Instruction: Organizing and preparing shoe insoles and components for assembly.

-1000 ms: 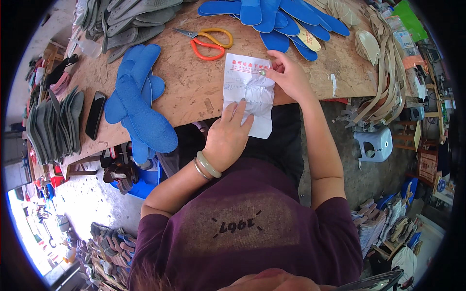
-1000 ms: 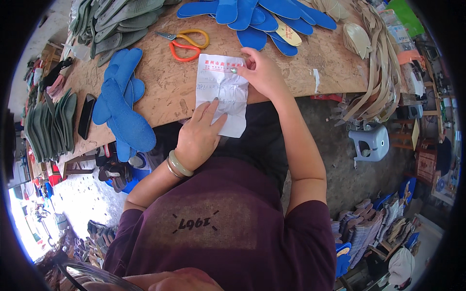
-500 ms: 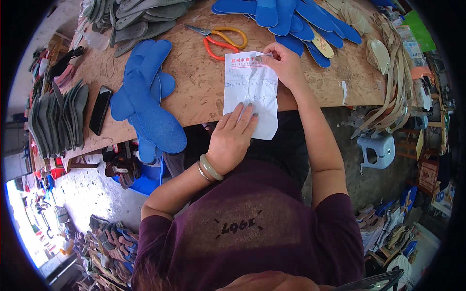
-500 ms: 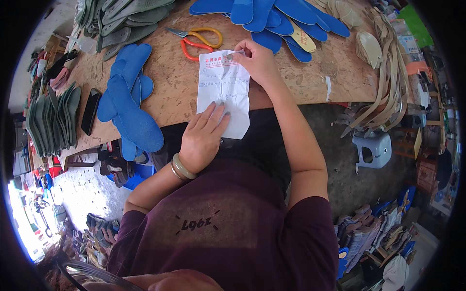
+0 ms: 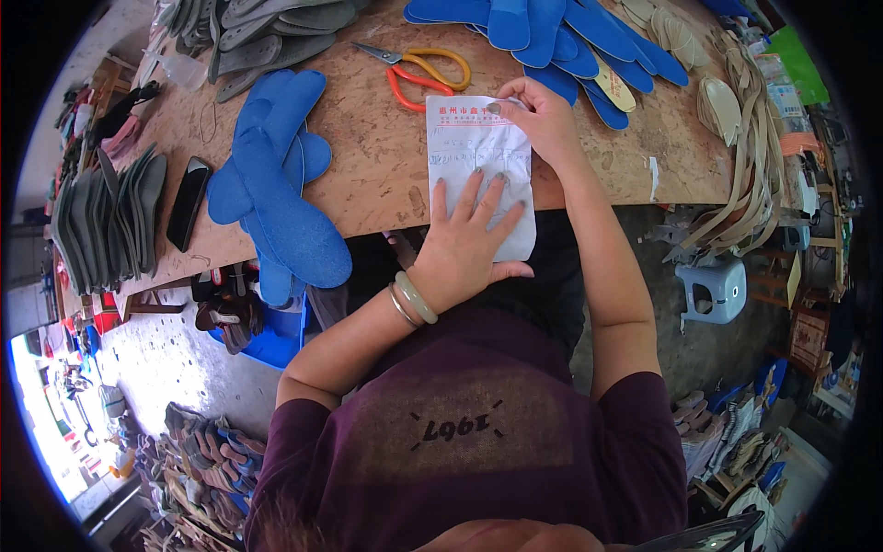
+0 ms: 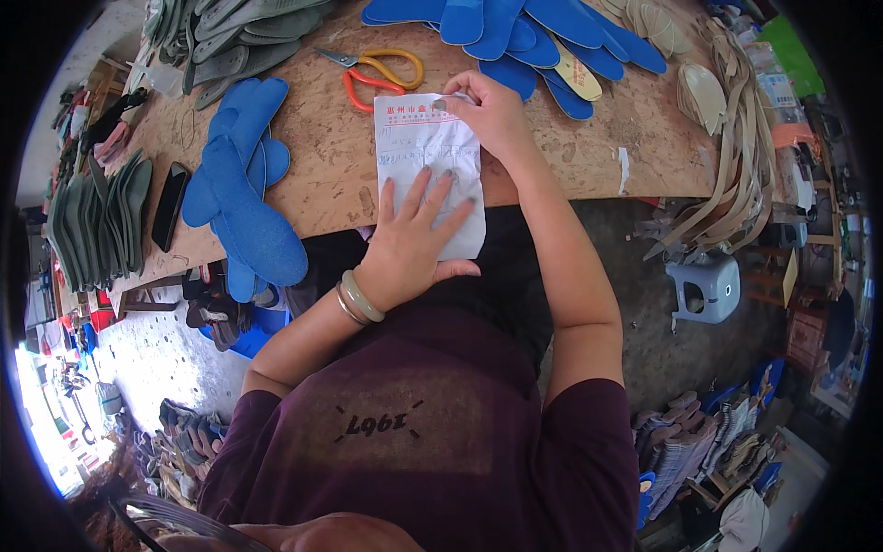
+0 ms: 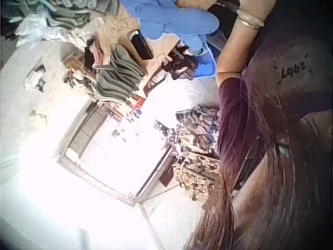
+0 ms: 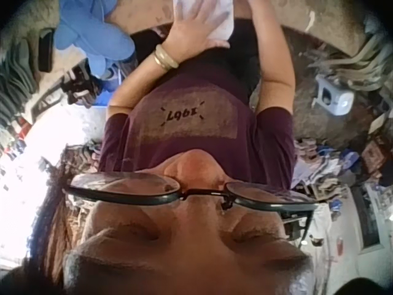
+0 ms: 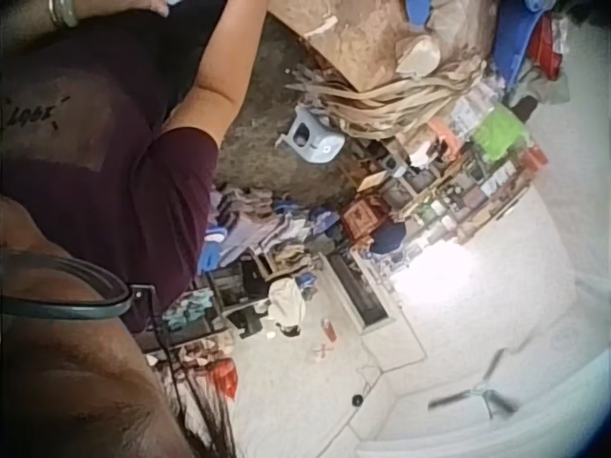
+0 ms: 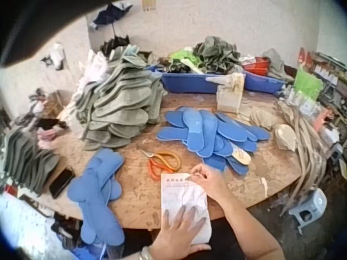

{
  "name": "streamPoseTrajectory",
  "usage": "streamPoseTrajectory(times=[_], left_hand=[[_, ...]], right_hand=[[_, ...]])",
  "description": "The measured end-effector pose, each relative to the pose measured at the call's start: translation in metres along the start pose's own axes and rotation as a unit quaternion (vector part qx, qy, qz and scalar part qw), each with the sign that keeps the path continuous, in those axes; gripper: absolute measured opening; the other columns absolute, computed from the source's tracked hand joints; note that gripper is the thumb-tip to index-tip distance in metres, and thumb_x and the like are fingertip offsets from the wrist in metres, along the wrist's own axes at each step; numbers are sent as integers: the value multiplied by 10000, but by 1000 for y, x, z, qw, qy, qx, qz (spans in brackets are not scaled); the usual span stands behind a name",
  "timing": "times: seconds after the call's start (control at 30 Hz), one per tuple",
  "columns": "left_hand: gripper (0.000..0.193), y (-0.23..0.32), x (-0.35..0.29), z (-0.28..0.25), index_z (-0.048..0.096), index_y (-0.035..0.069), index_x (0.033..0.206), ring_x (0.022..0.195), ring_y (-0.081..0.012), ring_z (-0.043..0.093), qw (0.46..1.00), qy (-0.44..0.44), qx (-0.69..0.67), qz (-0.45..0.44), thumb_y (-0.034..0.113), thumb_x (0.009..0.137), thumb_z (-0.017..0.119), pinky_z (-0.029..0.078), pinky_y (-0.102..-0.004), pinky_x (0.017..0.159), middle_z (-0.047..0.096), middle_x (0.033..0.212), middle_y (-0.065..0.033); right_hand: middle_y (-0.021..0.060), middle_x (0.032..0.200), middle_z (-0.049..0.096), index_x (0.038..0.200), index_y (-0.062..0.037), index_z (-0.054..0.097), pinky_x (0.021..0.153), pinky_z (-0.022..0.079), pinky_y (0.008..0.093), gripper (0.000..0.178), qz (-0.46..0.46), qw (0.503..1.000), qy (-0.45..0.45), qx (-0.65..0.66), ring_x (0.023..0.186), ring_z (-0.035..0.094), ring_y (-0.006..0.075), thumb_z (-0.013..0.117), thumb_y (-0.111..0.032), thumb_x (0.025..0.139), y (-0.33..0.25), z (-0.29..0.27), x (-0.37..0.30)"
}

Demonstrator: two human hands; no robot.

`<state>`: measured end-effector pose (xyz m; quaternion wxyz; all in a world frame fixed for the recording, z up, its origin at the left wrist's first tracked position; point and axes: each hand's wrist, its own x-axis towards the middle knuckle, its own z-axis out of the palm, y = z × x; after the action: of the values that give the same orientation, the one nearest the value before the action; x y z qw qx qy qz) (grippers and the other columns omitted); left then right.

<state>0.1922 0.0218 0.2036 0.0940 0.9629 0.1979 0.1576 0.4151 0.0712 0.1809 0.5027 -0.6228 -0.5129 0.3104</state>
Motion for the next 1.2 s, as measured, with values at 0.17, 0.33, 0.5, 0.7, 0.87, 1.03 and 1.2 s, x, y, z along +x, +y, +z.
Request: streamPoseTrajectory(times=[0.17,0.33,0.5,0.7,0.87,1.03,1.2], left_hand=[[639,3,-8,6,543,337,1325,1369,-436,291,991,-77,106,5,641,766,603,259,-702,1013,359,1482,-157],[612,-3,-11,12,427,296,1425,1374,-403,308,989,-42,141,16,392,844,595,275,-672,1028,365,1491,-120],[595,-6,-12,17,408,199,1446,1363,-390,329,981,-23,187,45,239,866,533,277,-656,1040,363,1502,-97],[644,1,-10,10,375,130,1472,1374,-405,321,988,-43,142,31,178,845,513,240,-666,1060,356,1514,-112],[596,2,-9,10,435,135,1436,1376,-414,316,993,-28,112,13,176,846,508,213,-676,1067,363,1510,-120],[586,1,-11,9,458,117,1406,1392,-377,325,997,-11,79,-18,132,824,522,218,-645,1087,407,1483,-118],[612,-2,-7,-2,460,81,1394,1348,-368,401,999,33,33,-22,91,790,553,260,-614,1084,459,1439,-143]], right_hand=[[-20,832,612,961,-40,651,645,431,186,105,13,998,42,-35,716,530,43,672,-37,858,-1,1,-2],[5,856,632,944,-40,678,665,475,217,112,-61,977,186,-82,727,585,71,641,0,847,-6,-1,3],[111,900,659,1001,-56,682,697,523,306,193,-243,941,160,-171,778,649,234,643,9,823,-24,6,18],[188,1090,636,1130,-29,616,879,483,456,381,-164,914,-51,-368,1056,599,347,699,-178,789,-39,58,65],[190,989,676,1162,-32,606,823,516,453,455,-61,900,-162,-400,961,649,354,711,-175,742,-52,67,97],[187,1003,694,1276,-96,560,772,533,409,587,-36,896,-196,-397,905,675,324,697,-198,715,-73,63,95],[175,1061,683,1318,-107,518,770,534,355,597,-92,950,-71,-289,923,680,279,694,-150,750,-81,32,62]])
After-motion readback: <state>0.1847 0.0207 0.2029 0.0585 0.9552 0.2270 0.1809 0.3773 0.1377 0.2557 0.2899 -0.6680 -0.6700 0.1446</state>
